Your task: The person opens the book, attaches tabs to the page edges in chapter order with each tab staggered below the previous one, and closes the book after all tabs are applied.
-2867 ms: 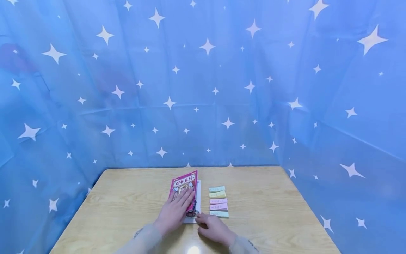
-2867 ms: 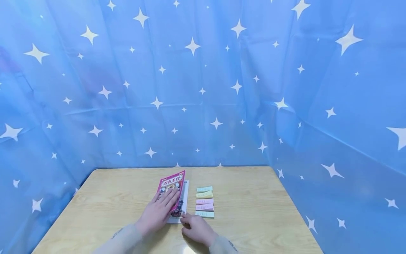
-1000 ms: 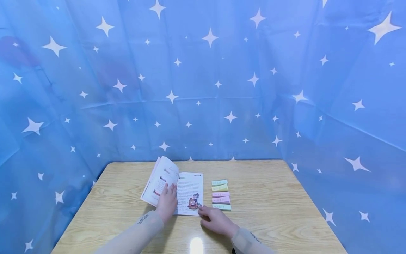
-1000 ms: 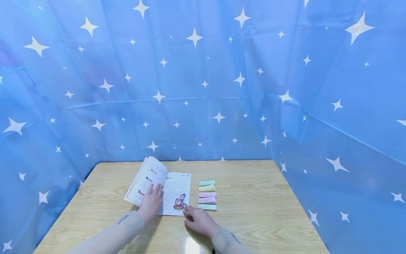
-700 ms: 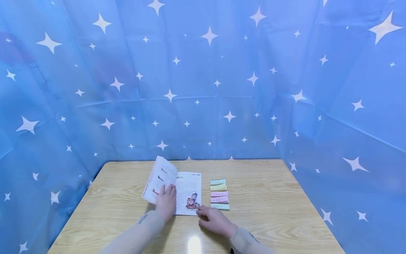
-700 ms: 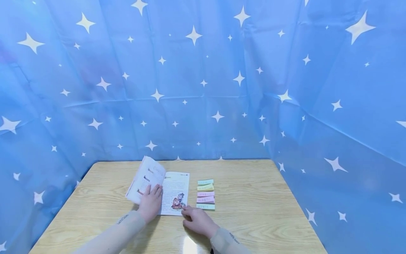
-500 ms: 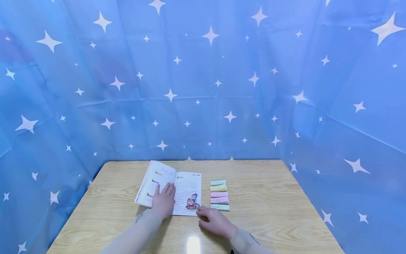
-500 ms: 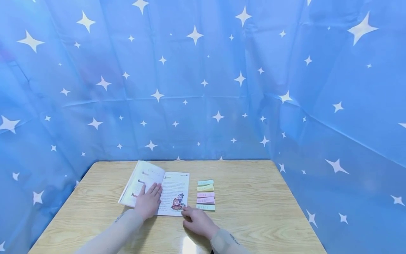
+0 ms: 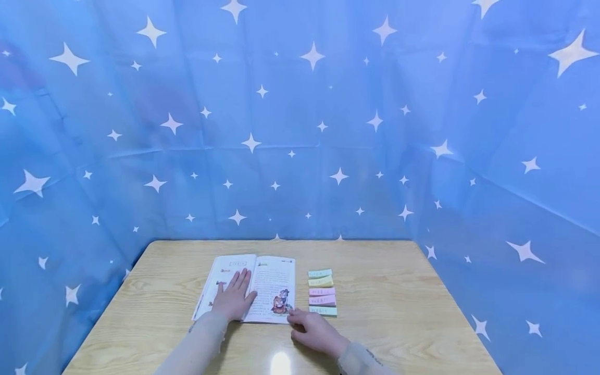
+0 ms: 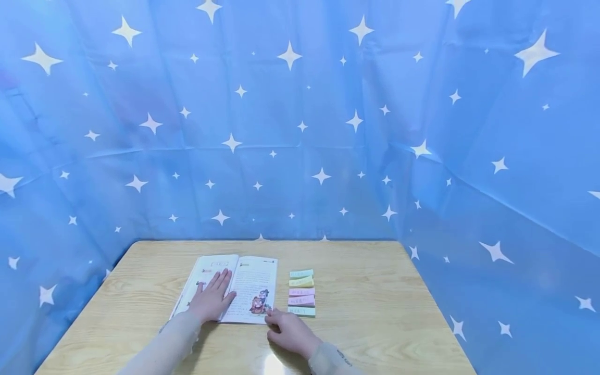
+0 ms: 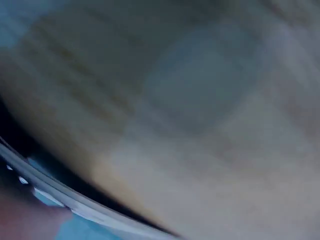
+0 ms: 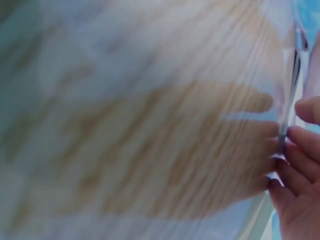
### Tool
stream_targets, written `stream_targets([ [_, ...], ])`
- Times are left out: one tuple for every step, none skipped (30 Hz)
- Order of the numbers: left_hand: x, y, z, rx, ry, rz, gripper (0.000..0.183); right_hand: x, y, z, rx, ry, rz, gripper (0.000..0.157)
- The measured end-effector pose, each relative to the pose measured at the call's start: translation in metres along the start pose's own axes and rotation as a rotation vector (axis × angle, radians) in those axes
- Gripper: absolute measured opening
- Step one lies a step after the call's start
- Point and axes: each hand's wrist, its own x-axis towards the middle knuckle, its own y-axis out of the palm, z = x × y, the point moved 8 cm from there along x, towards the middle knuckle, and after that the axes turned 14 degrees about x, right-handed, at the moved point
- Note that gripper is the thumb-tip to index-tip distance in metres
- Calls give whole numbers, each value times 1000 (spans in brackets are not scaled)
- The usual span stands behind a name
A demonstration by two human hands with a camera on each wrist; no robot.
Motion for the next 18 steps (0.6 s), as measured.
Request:
stream_targets([
  [0, 3, 2, -25, -2, 11, 65, -1, 1, 0, 6, -1, -3, 36],
  [0, 5, 4, -53, -4, 19, 65, -1, 2, 0, 5, -8, -5, 36],
  [0, 7, 7, -75, -8, 25, 65, -2, 3, 0, 8, -14, -9, 36],
  [1, 9, 9, -94, -13, 27, 63, -2, 4, 0, 9, -19, -12, 36],
  [1, 10, 12, -112, -24, 31, 62, -2, 4, 0, 10, -21, -14, 36],
  [1, 12, 15, -121, -35, 34, 60, -2, 5, 0, 11, -24, -15, 36],
  [1, 12, 17, -132, -44, 34, 58, -2, 5, 0, 9, -24, -14, 35],
  [0, 11, 18, -139, -52, 33, 57, -2, 6, 0, 9, -23, -14, 35],
  [0, 11, 19, -138, -57, 35, 56, -2, 5, 0, 10, -26, -17, 35],
  [0, 10, 19, -142, -59, 34, 55, -2, 5, -1, 13, -23, -18, 35],
  [0, 8, 18, -146, -57, 36, 54, -1, 4, -1, 17, -18, -18, 35],
  [0, 7, 17, -148, -56, 39, 54, -1, 3, -1, 18, -16, -21, 34],
  [0, 5, 15, -153, -55, 42, 54, -1, 2, 0, 19, -17, -26, 34],
  [0, 4, 13, -156, -56, 43, 54, -1, 1, -1, 23, -13, -30, 33],
  [0, 3, 12, -158, -57, 45, 54, 0, 0, 0, 24, -11, -33, 33],
  [0, 2, 10, -157, -59, 46, 54, 0, -1, 0, 22, -8, -34, 32],
  [0, 2, 9, -152, -62, 51, 54, 1, -2, 1, 13, -12, -35, 32],
  [0, 2, 8, -141, -70, 55, 54, 2, -2, 2, 3, -20, -34, 31],
])
